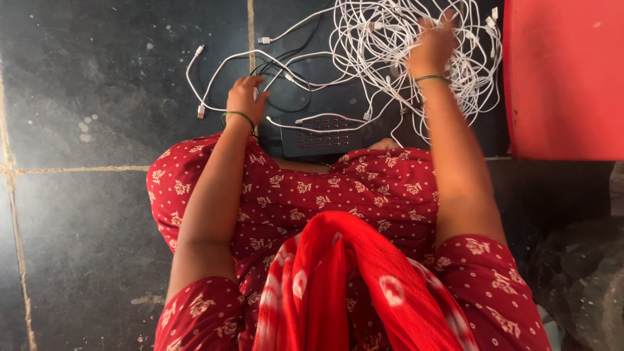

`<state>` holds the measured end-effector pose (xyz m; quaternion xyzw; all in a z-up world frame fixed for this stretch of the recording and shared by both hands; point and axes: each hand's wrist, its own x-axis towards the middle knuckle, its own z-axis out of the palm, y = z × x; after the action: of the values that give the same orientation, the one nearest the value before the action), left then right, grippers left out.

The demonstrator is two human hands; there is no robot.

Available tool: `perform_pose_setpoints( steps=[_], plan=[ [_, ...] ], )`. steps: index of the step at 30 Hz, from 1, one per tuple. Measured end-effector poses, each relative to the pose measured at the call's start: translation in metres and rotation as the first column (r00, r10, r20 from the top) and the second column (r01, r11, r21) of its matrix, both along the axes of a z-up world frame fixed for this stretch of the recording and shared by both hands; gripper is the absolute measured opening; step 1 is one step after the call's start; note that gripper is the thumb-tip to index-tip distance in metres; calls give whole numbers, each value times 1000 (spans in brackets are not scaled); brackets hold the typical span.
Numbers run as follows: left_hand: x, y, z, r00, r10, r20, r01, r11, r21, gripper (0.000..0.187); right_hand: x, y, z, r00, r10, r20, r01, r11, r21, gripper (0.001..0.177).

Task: The person sits cross-legged on the floor and plugs multiple white USB cables into a black multi-port charging station. They repeatedly pick up cables from a pile, straighten them, and insert the connectors into the available ports.

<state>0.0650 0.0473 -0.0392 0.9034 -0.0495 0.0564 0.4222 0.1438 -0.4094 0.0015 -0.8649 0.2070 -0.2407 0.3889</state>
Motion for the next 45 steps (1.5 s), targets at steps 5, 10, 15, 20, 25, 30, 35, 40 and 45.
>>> perform_pose_setpoints(
  steps=[5,10,15,20,25,30,35,40,45],
  plan=[
    [19,4,-18,981,-15,-193,42,990,134,39,-14,118,-10,707,574,-414,-699,477,-532,57],
    [12,-7,-11,965,-123,-232,194,929,315,53,-23,157,1,581,435,-688,-783,529,-327,47],
    [16,-6,-8,941,-54,-334,184,910,373,58,-1,92,-24,639,470,-609,-746,572,-342,11],
    [17,-3,-2,947,13,-320,147,870,470,53,4,-1,16,818,570,-78,-528,690,-496,25],
    [19,-10,1,910,37,-412,247,750,614,28,-23,-65,62,789,556,263,-439,808,-392,19],
    [19,-2,25,920,267,-286,-42,795,606,48,-19,-118,51,863,227,451,-236,971,-38,4],
    [20,32,20,912,330,-243,-262,925,274,63,-8,-155,22,859,-164,485,93,982,167,13],
    [19,45,17,887,-204,-415,-33,867,-497,46,-17,-161,-2,929,-319,187,351,919,-177,29],
    [-1,52,77,826,-432,-362,27,671,-741,22,-19,-120,-26,896,-444,6,164,320,-933,51]
  ],
)
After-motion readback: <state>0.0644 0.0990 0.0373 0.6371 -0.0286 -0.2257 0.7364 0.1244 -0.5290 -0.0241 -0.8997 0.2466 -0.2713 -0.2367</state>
